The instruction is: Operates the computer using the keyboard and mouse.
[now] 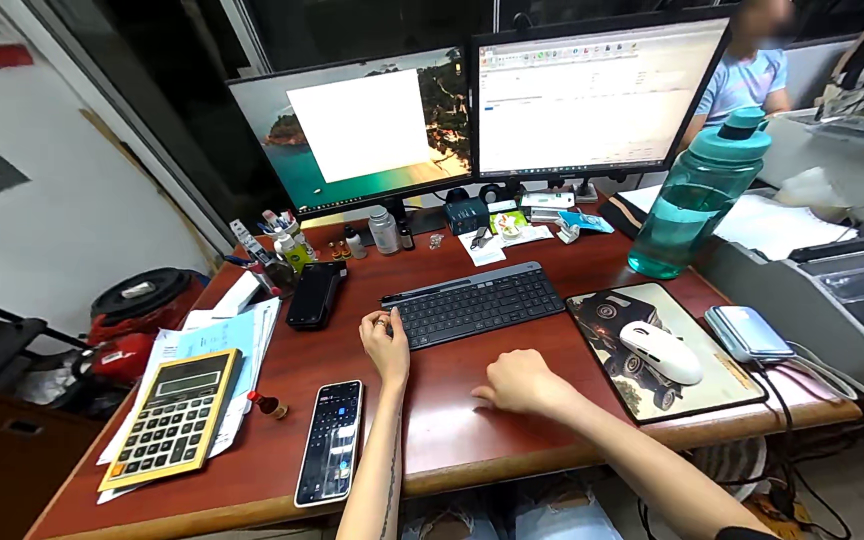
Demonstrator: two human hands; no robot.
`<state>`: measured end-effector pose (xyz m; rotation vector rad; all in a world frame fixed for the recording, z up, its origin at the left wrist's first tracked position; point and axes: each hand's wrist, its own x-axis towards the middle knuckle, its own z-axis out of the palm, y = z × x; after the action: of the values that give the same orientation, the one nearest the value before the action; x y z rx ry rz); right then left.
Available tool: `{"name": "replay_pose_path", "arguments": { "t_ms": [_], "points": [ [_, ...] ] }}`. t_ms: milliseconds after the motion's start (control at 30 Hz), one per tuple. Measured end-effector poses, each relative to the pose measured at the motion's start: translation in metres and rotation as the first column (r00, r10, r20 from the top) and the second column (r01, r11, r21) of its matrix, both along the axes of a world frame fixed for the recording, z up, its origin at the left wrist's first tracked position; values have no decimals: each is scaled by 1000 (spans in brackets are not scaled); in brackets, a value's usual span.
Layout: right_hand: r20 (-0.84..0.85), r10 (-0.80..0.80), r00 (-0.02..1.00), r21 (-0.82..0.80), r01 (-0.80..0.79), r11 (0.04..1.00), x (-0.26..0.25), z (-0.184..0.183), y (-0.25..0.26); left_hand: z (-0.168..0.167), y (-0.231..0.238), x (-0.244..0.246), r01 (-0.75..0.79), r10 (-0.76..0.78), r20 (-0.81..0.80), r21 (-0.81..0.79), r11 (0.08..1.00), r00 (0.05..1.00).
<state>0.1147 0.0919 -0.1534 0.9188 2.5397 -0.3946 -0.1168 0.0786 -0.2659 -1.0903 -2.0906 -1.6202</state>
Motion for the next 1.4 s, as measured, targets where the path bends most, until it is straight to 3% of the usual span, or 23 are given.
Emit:
{"name": "replay_pose_path", "arguments": {
  "t_ms": [267,433,533,633,733,833,1033,1167,1400],
  "points": [
    [46,67,997,22,-68,997,-6,-4,-8,8,16,8,-33,33,-46,10,999,998],
    [44,192,980,-123,-185,975,-21,8,32,5,31,13,23,-29,-225,-29,999,974],
    [-166,204,965,-119,-225,967,-37,7,54,8,44,13,19,-29,-315,-36,999,949],
    [-470,185,863,-64,-242,968,-49,-11,71,11,48,9,22,-46,-367,-69,997,929],
    [-688,157,709,31,-187,982,-52,-52,82,10,42,1,-21,-22,-353,-117,993,935],
    [-726,208,655,174,-117,978,-50,-82,90,11,35,-8,-34,-12,-254,-176,984,967],
    [-839,216,500,318,127,940,-46,-93,96,13,19,-14,41,-51,-19,-343,938,999],
    [-842,167,513,306,201,930,-42,-93,111,7,18,-20,127,-146,-22,-369,921,989],
    [-810,132,572,291,195,937,-44,-101,119,1,25,-9,315,-440,-234,-427,848,867]
  ]
}}
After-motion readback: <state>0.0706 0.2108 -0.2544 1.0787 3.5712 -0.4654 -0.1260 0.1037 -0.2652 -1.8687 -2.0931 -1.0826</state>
